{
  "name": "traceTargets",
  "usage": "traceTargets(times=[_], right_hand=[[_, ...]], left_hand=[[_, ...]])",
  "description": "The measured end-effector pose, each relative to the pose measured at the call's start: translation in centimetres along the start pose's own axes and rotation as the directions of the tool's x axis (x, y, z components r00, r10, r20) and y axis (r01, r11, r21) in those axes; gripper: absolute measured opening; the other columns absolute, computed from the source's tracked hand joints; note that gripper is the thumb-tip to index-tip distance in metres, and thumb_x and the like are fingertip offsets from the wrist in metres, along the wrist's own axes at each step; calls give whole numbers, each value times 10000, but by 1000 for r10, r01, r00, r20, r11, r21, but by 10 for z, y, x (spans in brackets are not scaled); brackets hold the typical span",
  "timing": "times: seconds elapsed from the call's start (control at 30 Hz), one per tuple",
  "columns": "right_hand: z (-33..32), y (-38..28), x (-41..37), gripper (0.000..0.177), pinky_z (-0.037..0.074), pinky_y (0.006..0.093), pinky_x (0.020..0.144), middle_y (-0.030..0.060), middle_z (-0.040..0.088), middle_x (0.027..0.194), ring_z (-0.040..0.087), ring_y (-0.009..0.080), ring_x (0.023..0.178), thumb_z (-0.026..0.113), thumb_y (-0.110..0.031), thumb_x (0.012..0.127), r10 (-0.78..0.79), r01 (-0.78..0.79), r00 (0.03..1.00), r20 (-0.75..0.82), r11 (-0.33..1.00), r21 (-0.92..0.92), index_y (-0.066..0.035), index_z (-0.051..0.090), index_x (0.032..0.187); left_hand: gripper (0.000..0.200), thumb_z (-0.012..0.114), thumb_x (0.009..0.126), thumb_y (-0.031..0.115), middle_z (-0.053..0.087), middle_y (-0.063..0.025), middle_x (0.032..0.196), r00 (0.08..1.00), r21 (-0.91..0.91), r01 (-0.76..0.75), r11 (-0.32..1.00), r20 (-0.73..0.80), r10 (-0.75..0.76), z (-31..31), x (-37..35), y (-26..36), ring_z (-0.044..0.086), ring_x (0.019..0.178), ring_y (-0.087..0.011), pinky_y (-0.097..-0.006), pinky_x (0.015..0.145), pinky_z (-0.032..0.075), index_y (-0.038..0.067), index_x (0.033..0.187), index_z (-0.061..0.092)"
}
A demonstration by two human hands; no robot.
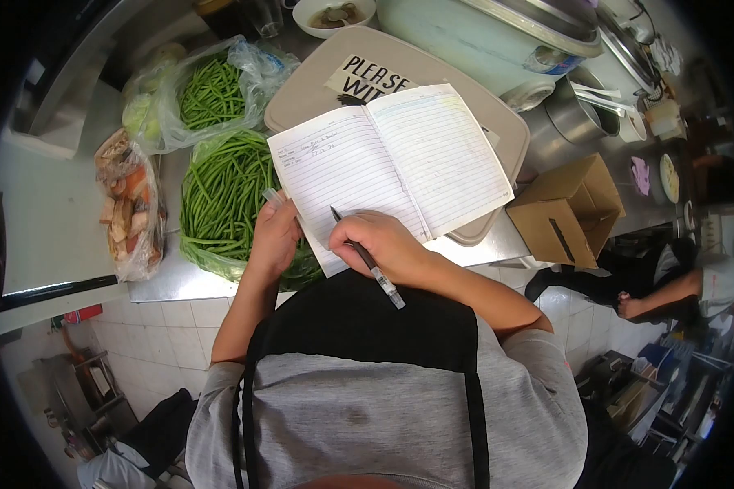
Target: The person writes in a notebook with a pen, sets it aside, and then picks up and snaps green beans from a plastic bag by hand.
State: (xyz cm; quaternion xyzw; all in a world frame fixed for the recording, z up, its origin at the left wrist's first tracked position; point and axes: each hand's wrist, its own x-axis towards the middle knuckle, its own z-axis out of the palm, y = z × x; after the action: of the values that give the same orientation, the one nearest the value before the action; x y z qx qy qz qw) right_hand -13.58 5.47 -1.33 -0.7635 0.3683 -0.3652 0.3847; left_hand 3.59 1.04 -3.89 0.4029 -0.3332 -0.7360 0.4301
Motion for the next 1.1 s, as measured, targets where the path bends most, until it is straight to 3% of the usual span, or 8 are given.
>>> traceTargets(times=[0.17,0.27,0.53,1.1], right_hand=[[0,1,-1,206,368,269,519,27,478,609,466,191,552,573,43,602,7,-7,1000,-1,1000,2,-69,458,731],[-2,1,-1,155,400,256,554,34,524,663,509,181,606,594,24,678,53,-52,998,43,999,-3,-73,492,742],[0,1,0,185,377,272,515,52,495,639,486,202,574,580,48,630,0,0,1000,-6,1000,19,-55,466,733],[-1,3,2,156,396,283,522,54,516,655,509,210,591,585,12,672,-15,15,1000,2,1000,15,-59,467,745]], left_hand=[[199,425,827,153,564,-4,774,1000,-7,1,1000,1,-1,-1,1,-1,514,609,-50,-174,486,384,33,953,523],[197,426,827,154,563,2,766,1000,-4,8,1000,-5,-8,-1,1,-3,506,598,-43,-170,481,377,37,950,526],[196,426,829,162,562,6,763,1000,2,10,1000,-3,-10,-3,2,-4,497,592,-39,-169,477,366,41,941,531],[215,417,830,142,572,-50,844,999,-25,37,999,4,-37,-2,2,-1,562,689,-103,-225,554,458,12,976,505]])
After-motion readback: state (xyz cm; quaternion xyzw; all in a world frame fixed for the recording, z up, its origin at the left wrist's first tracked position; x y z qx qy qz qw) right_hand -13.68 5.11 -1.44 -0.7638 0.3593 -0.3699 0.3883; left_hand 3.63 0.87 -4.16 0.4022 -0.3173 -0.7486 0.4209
